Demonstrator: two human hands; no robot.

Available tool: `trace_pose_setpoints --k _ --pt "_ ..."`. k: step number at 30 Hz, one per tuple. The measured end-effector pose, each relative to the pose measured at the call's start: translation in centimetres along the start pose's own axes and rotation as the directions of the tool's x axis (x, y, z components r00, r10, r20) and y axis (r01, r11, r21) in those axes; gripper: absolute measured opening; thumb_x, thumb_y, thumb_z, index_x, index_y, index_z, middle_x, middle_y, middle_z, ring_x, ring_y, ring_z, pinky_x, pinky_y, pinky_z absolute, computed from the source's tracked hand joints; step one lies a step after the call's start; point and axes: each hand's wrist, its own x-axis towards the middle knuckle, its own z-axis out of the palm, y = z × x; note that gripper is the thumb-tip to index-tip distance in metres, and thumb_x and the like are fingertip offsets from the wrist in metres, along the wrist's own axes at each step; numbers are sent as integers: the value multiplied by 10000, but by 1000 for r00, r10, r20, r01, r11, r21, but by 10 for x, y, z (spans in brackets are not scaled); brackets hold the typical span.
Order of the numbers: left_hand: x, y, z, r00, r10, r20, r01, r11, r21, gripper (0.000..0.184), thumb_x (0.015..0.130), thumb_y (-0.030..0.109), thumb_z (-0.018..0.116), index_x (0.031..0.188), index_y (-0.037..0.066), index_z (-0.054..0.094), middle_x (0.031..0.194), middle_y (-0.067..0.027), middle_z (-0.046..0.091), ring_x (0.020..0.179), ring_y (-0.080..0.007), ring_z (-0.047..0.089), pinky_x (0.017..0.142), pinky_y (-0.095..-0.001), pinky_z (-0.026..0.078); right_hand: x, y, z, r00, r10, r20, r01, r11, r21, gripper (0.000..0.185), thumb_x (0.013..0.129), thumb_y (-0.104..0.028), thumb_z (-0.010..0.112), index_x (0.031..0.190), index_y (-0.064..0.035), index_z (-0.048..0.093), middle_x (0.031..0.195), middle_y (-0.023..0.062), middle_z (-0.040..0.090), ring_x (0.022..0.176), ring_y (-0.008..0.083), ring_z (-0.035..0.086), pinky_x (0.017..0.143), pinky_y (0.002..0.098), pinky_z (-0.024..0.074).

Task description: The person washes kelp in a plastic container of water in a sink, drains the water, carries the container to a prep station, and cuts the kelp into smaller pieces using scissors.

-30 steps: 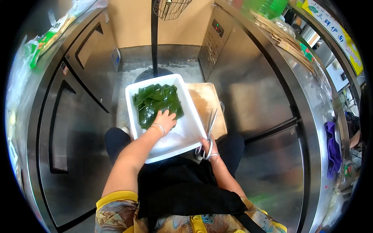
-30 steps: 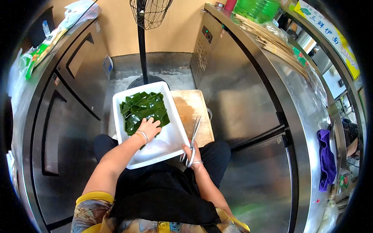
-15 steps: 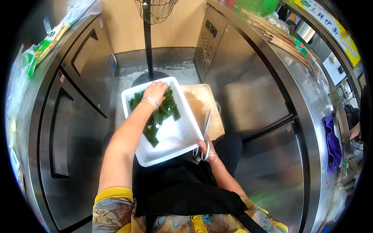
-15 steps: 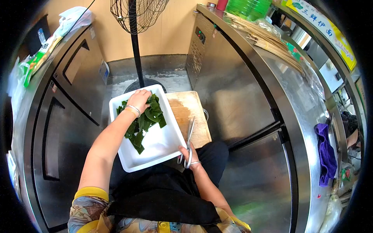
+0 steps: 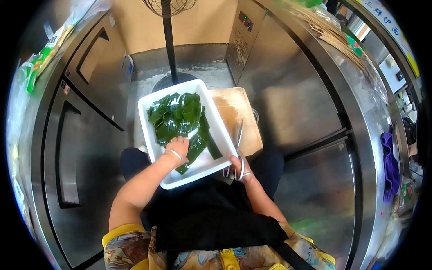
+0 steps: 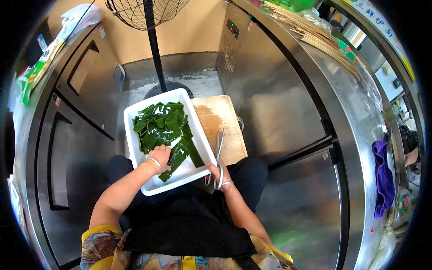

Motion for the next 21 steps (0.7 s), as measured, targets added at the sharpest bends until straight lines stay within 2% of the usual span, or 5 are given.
trace_pose_setpoints --k 4,10,13,16,21 --pt "11 10 15 995 -25 101 39 990 -136 573 638 260 796 1065 12 507 1087 -185 559 1023 -330 566 873 -383 473 2 1 1 999 25 -32 -26 999 -39 520 822 -342 620 1164 17 459 834 53 546 659 113 546 539 235 453" --pt "20 -9 43 997 70 42 -48 918 -393 327 679 238 764 858 32 584 839 -139 633 815 -283 620 731 -387 479 1 1 1 997 71 -18 -72 997 -36 539 816 -355 620 1167 21 459 830 58 556 626 114 548 524 227 457" --pt "11 -14 30 991 72 -108 -128 692 -711 204 737 158 713 809 23 578 663 -106 571 640 -185 545 637 -309 447 1 0 3 995 77 -66 -78 997 -20 560 807 -365 626 1172 24 457 819 57 558 610 112 546 524 233 472" --pt "12 -32 -5 919 37 -392 -306 694 -652 169 763 118 694 846 29 577 729 -95 531 683 -203 540 646 -338 450 2 4 1 996 81 -46 -82 997 -15 571 800 -370 629 1174 25 457 809 60 556 597 106 537 526 239 485" --pt "24 -95 -60 887 2 -461 -203 900 -386 175 764 107 664 908 44 587 873 -136 573 828 -316 569 741 -384 454 5 9 2 997 59 -50 -57 997 42 558 798 -359 628 1164 29 465 803 62 553 577 103 518 527 235 490"
